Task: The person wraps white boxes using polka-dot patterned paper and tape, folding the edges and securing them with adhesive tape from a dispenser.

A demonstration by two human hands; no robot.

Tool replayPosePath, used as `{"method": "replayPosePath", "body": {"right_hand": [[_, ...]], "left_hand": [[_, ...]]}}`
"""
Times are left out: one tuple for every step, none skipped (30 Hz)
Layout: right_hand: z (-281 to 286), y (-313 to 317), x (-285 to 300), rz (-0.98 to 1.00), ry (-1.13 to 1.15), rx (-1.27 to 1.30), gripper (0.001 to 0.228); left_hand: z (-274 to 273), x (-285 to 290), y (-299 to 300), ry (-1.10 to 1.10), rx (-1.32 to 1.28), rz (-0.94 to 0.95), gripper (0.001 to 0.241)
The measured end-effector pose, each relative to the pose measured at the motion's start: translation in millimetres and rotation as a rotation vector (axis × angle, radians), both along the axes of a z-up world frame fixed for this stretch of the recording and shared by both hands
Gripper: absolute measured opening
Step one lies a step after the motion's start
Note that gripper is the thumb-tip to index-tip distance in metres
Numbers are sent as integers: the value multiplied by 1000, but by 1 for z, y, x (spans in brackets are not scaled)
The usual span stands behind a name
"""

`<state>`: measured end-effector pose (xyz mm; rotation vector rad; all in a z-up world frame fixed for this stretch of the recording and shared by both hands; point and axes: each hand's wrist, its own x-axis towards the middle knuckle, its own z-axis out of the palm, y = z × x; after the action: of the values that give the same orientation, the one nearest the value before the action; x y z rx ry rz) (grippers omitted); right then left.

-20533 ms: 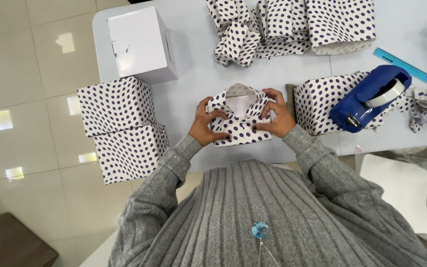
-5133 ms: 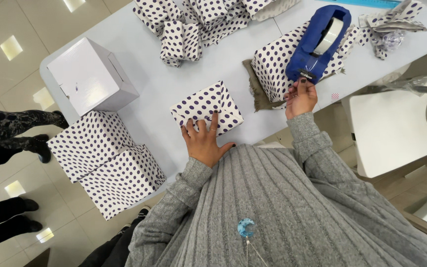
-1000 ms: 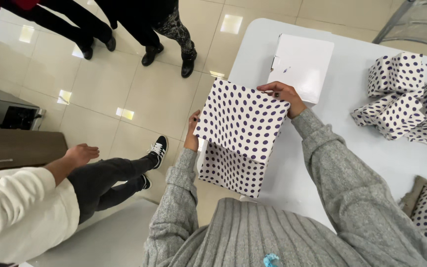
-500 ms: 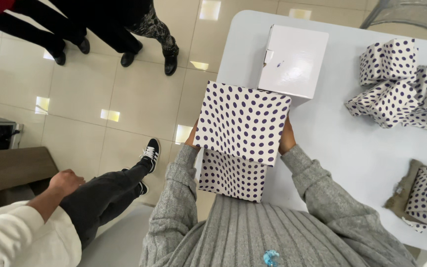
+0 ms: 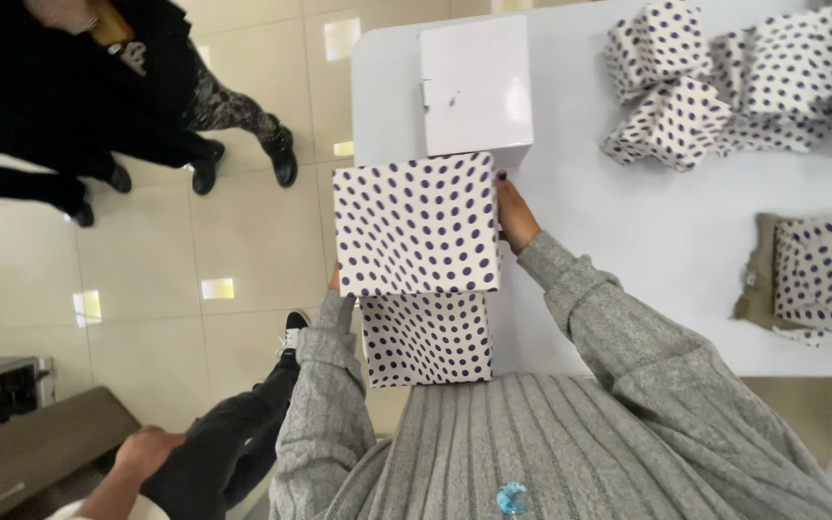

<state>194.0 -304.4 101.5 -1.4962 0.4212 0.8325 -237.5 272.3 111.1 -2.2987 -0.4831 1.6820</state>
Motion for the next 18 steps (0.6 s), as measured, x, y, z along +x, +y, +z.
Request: {"method": "replayPosePath", "body": {"right_hand": [[-25, -11, -8, -40, 1, -3, 93], [-50, -22, -16, -77, -68, 61, 88], [-75, -35, -22, -113, -143, 119, 84], [-82, -54, -39, -154, -147, 110, 84], [-90, -69, -54, -106, -143, 96, 87], [-98, -83, -69, -58, -138, 81, 90], [-105, -107, -89, -96, -143, 79, 90], [-111, -130, -110, -96, -75, 80, 82], [-117, -151, -133, -93, -5, 84, 74], [-132, -181, -158, -128, -8, 85, 74], [-149, -209, -177, -134, 36, 38, 67], [-165, -236, -197, -140, 81, -7, 61], [-157, -258, -206, -170, 70, -3, 61], [-149, -279, -215, -246, 78, -37, 57], [-141, -302, -229, -318, 94, -73, 54], [-125, -316, -232, -344, 90, -70, 54], [-108, -331, -238, -408, 73, -83, 52], [-92, -347, -244, -472, 57, -96, 50]], "left_hand": [[-15, 4, -6, 1, -3, -40, 46], [-31, 9, -13, -244, -189, 340, 57], [-48, 16, -21, -479, -386, 722, 68], [-121, 67, -127, -469, -402, 683, 68], [-135, 154, -221, -804, -700, 1288, 86], [-89, 257, -285, -1108, -997, 1910, 104], [-91, 243, -277, -1085, -1014, 1879, 104], [-93, 231, -267, -1266, -918, 1843, 103], [-94, 218, -257, -1445, -816, 1798, 104], [-83, 217, -248, -1424, -837, 1771, 104], [-72, 222, -239, -1717, -770, 1436, 92], [-62, 228, -230, -1971, -691, 1075, 82], [1, 269, -273, -1966, -725, 1053, 82], [68, 289, -335, -2114, -719, 720, 73], [139, 278, -405, -2231, -697, 382, 66], [115, 296, -410, -2225, -726, 367, 66], [92, 311, -418, -2248, -1045, 109, 72], [69, 327, -427, -2220, -1361, -163, 79]]}}
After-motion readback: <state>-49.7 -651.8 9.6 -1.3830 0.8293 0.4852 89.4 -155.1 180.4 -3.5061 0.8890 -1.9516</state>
